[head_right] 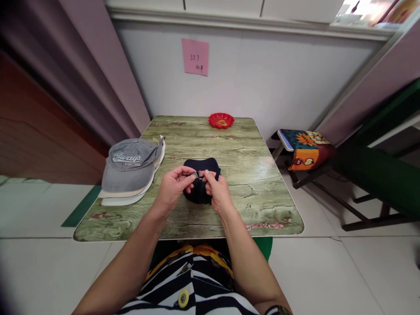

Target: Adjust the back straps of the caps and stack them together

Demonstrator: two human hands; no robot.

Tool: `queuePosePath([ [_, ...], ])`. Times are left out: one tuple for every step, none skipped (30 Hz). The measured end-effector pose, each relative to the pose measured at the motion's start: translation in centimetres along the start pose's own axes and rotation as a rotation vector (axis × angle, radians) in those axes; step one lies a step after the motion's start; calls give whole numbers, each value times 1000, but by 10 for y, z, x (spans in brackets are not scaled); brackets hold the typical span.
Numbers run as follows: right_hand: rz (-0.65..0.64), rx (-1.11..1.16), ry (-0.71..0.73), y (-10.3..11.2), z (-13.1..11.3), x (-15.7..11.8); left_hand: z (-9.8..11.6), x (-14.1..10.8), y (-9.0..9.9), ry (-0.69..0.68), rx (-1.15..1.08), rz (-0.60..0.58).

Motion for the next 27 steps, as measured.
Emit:
queuePosePath([
  [-9,-28,-14,-1,1,-1,0,-1,0,2,8,-3],
  [-20,-51,-25,-3,2,-2,0,-2,1,2,10,-1],
  [-26,-70,-32,-4,2,-3,-1,-2,1,-1,4,6],
  [-23,-86,-29,-5,2,-4,0,-2,2,-6,-9,12],
  [-10,-99,-18,-5,2,-5,0,-2,3,-14,-26,13],
  [12,-112,2,-5,1,-6,1,-2,3,-24,-42,9],
  [37,-126,27,-5,0,-6,2,-2,4,-33,-53,-5],
  [62,-143,58,-5,-1,-7,2,-1,4,-38,-55,-28],
  [85,-160,96,-5,-2,-8,3,-1,4,-38,-49,-62],
  [106,-179,138,-6,-3,-9,3,-2,3,-37,-41,-97],
  [127,-198,183,-6,-4,-10,2,-2,3,-41,-32,-128],
  [145,-216,223,-7,-5,-11,2,-3,3,-54,-20,-153],
  [159,-232,252,-8,-6,-13,1,-4,2,-82,2,-164],
  [162,-245,266,-9,-6,-15,1,-5,2,-127,41,-157],
  [152,-259,266,-10,-6,-18,1,-6,3,-184,101,-136],
  [130,-276,259,-12,-6,-20,2,-7,3,-249,174,-105],
  [108,-298,254,-12,-7,-22,3,-8,4,-310,247,-75],
  [90,-323,259,-12,-8,-24,3,-8,6,-361,306,-49],
  [81,-341,273,-11,-10,-26,3,-9,7,-396,340,-35],
  [82,-347,291,-9,-13,-27,3,-9,9,-414,350,-31],
  [87,-336,306,-7,-15,-27,2,-9,11,-417,345,-34],
  [90,-313,312,-4,-17,-27,0,-9,13,-411,333,-39],
  [87,-285,307,-2,-18,-26,-2,-8,14,-402,323,-44],
  [81,-259,294,0,-19,-25,-3,-8,16,-393,318,-47],
  [79,-242,280,2,-18,-24,-5,-8,17,-387,317,-48],
  [79,-231,267,2,-18,-24,-6,-8,18,-383,317,-49],
  [81,-224,257,3,-17,-25,-6,-9,18,-381,319,-52],
])
Point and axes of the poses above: each hand's wrist, its own x-axis towards the middle knuckle, its own y-axis out of the back of the hand, z = x × y, the point moved 3 cm from there along x, towards the middle knuckle, and after that the axes turned 8 degrees about -y, right-handed, at the moved point
